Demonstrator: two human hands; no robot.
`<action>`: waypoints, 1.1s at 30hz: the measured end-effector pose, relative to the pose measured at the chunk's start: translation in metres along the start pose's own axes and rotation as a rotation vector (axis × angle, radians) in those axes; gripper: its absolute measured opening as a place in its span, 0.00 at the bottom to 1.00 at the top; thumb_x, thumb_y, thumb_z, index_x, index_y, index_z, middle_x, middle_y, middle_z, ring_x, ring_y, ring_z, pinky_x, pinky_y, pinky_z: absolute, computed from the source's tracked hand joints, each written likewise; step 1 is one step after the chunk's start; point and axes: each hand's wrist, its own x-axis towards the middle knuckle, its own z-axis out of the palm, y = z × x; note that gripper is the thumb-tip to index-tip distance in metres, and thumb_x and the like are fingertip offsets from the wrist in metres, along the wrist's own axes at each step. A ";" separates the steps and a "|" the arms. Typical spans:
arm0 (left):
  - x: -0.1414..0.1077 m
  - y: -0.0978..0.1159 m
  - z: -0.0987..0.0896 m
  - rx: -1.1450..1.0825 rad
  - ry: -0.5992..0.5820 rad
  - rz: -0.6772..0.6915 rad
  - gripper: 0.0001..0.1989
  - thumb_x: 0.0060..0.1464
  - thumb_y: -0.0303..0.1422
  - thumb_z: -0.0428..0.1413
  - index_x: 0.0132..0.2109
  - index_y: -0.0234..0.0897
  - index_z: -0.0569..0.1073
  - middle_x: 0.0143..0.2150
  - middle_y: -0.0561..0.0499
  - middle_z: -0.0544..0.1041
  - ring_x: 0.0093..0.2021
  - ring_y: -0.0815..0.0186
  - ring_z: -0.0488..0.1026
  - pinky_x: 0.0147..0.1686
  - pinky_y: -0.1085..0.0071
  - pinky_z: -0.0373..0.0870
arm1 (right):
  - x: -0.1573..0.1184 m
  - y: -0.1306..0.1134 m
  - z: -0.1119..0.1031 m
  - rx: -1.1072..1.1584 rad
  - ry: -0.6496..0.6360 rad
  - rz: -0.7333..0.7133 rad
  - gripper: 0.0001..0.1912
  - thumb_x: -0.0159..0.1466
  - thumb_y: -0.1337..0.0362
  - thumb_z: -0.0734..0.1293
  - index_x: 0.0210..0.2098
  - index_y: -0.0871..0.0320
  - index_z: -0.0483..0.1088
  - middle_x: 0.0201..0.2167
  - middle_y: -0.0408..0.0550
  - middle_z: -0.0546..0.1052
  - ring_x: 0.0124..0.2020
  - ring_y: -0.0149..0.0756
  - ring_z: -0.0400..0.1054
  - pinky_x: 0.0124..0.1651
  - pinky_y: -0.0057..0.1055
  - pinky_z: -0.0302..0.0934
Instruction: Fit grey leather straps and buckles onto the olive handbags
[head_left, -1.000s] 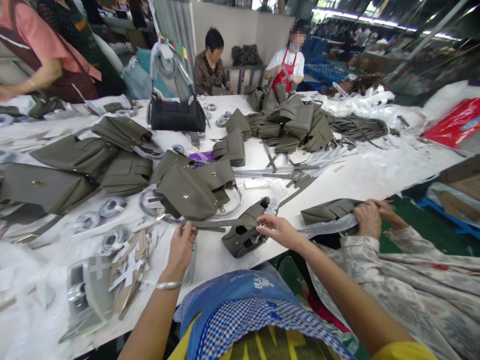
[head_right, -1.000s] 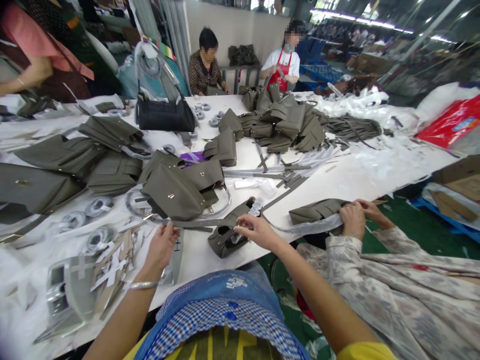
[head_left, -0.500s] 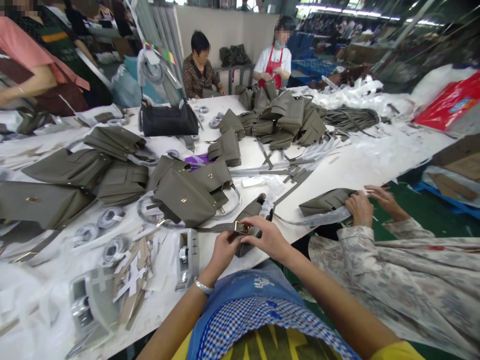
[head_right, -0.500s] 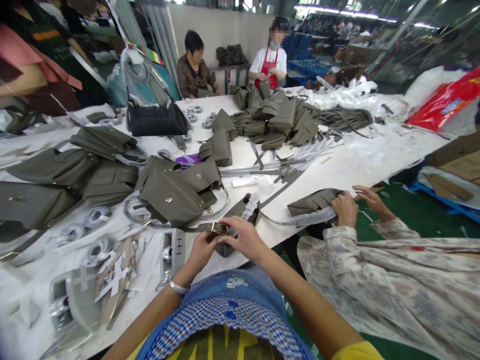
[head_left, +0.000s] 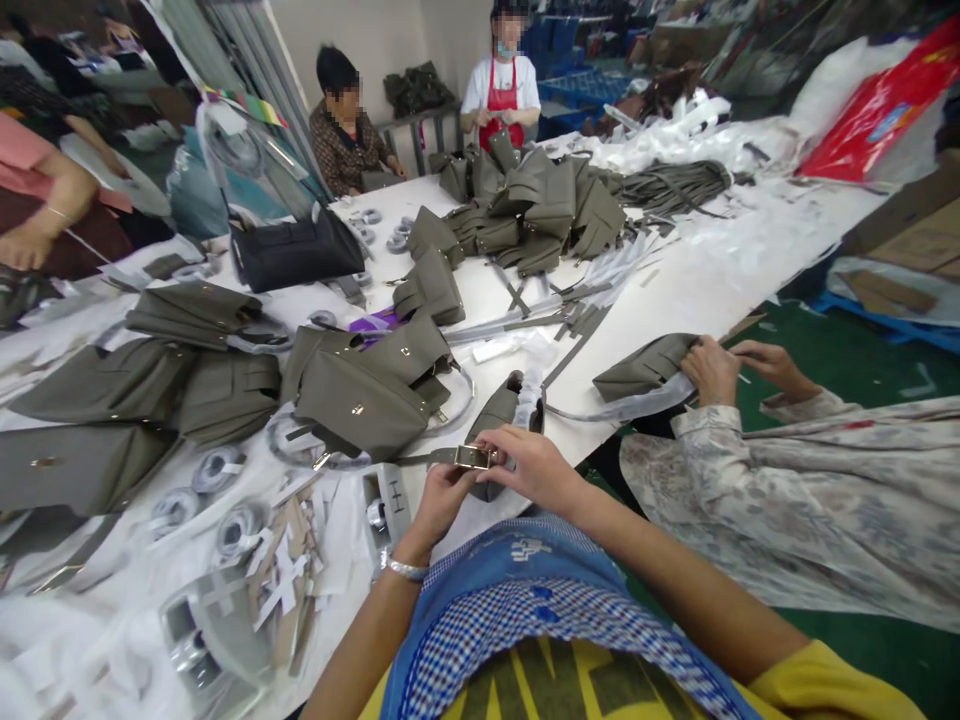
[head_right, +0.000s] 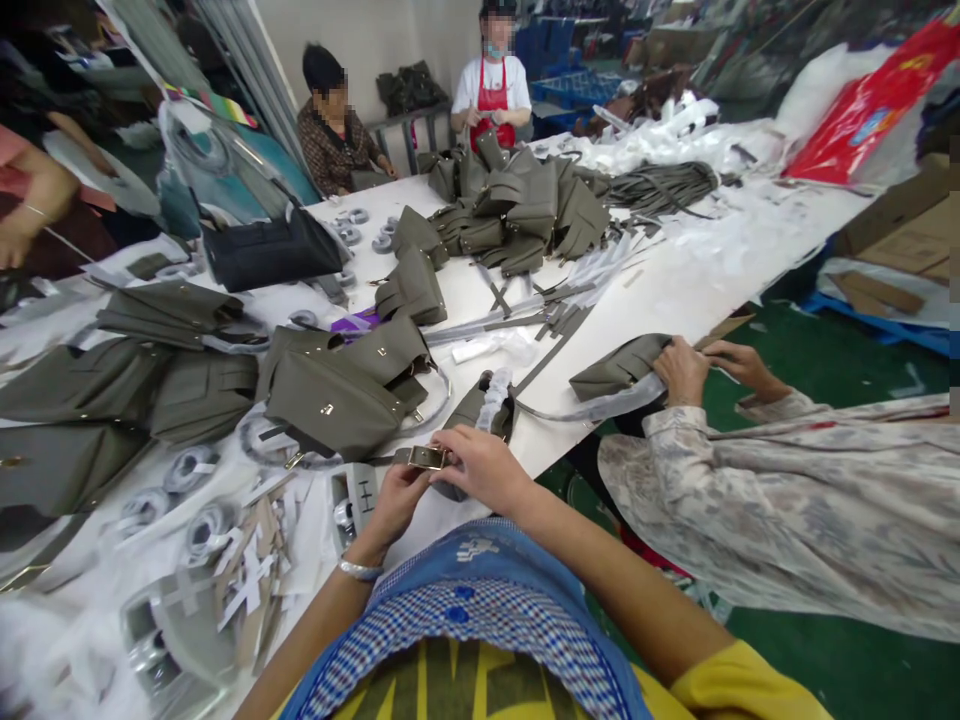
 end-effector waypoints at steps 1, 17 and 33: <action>0.000 -0.001 0.000 0.002 -0.006 -0.003 0.12 0.53 0.36 0.61 0.42 0.34 0.80 0.44 0.46 0.81 0.47 0.56 0.76 0.51 0.63 0.68 | 0.000 -0.001 0.000 -0.016 0.002 -0.008 0.22 0.56 0.61 0.74 0.48 0.55 0.69 0.38 0.47 0.75 0.39 0.38 0.69 0.44 0.33 0.63; -0.002 -0.011 -0.005 -0.164 0.031 -0.025 0.17 0.50 0.35 0.63 0.48 0.36 0.77 0.50 0.45 0.79 0.52 0.57 0.73 0.56 0.60 0.65 | -0.013 0.004 0.005 -0.382 0.079 -0.087 0.05 0.63 0.66 0.67 0.39 0.56 0.71 0.33 0.46 0.77 0.37 0.37 0.67 0.41 0.32 0.54; 0.014 -0.020 0.009 0.587 0.015 0.174 0.12 0.53 0.39 0.60 0.44 0.40 0.80 0.45 0.48 0.81 0.45 0.59 0.76 0.47 0.66 0.70 | -0.063 0.059 -0.026 -0.486 0.046 0.230 0.10 0.61 0.69 0.64 0.41 0.55 0.72 0.38 0.48 0.78 0.40 0.41 0.71 0.45 0.36 0.62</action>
